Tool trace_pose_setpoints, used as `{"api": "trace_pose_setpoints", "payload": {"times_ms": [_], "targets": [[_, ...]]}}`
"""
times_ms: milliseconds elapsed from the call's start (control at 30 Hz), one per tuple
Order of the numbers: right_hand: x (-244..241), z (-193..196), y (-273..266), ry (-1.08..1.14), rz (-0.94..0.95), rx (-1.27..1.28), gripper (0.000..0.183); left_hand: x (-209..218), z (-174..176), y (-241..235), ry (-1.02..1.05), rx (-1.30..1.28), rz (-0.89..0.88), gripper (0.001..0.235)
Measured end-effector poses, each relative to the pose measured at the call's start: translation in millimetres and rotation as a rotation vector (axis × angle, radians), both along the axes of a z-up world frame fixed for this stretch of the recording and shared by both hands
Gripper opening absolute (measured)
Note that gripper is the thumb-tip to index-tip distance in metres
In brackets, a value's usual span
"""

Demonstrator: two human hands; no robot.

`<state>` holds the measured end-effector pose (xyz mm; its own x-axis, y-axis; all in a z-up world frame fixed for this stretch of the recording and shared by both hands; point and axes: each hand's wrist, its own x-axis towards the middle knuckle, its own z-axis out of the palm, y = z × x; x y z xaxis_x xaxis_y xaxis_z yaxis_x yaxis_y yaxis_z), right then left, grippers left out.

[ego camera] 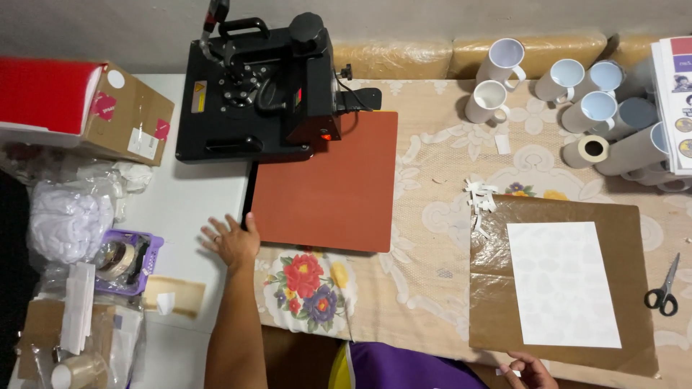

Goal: Preparing vinyl designs by peeling and positioning them on a transfer sheet and adjusting the settings on a heat press machine.

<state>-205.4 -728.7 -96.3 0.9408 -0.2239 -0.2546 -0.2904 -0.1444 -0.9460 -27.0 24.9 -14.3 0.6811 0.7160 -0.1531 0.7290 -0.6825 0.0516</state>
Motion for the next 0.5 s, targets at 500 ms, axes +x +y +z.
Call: {"api": "trace_pose_setpoints", "payload": {"times_ms": [500], "targets": [[-4,25,50,0.061,0.045,-0.054,0.034,134,10,-155,-0.174,-0.112,-0.748,0.079]]}}
